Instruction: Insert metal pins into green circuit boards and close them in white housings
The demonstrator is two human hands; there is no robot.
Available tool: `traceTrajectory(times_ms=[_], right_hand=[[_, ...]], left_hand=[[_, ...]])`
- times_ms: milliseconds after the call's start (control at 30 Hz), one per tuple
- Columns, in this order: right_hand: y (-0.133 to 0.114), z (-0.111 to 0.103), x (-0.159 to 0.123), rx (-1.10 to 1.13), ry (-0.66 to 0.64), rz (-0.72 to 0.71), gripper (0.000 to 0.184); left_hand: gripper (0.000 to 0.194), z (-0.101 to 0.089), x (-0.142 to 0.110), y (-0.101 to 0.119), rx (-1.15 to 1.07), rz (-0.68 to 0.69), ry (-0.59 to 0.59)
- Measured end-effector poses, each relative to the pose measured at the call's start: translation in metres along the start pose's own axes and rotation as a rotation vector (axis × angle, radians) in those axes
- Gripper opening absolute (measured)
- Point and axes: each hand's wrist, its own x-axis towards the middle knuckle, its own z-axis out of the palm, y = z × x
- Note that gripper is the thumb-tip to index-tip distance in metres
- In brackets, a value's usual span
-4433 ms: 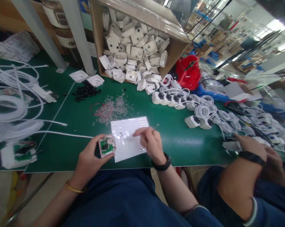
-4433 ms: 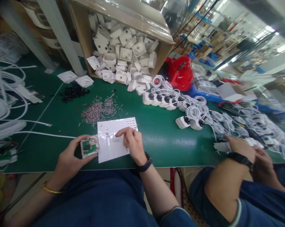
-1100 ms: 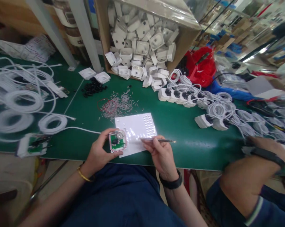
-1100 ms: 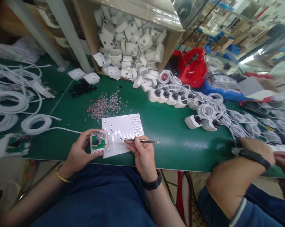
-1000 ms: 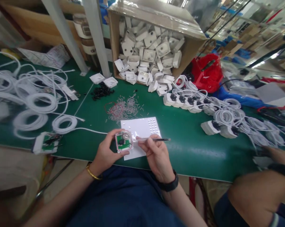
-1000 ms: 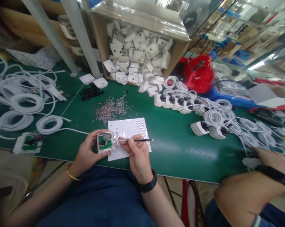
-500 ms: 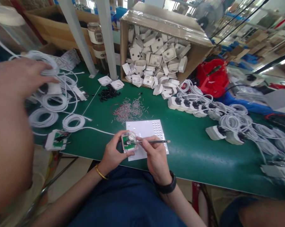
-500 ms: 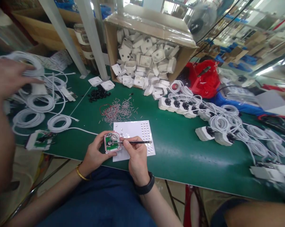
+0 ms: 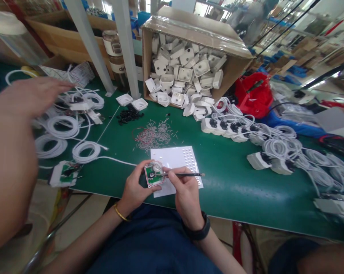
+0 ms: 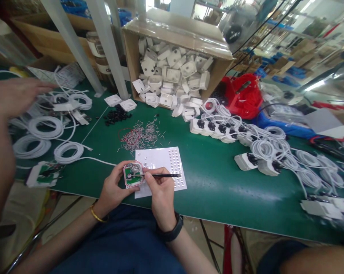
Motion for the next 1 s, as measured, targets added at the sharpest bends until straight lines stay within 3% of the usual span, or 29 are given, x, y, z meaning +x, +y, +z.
traceTrajectory(times_ms=[700,833,1000], right_hand=[[0.004,0.000,0.002,-0.025,0.000,0.007,0.011],[0.002,0.000,0.003,-0.019,0.018,0.005,0.013],[0.003,0.001,0.009,-0.014,0.043,0.013,0.016]], left_hand=[[0.073,0.003,-0.004,-0.007,-0.068,-0.035,0.010],[0.075,0.006,-0.005,-0.008,-0.109,0.005,0.065],[0.056,0.007,-0.005,-0.015,-0.078,0.092,0.035]])
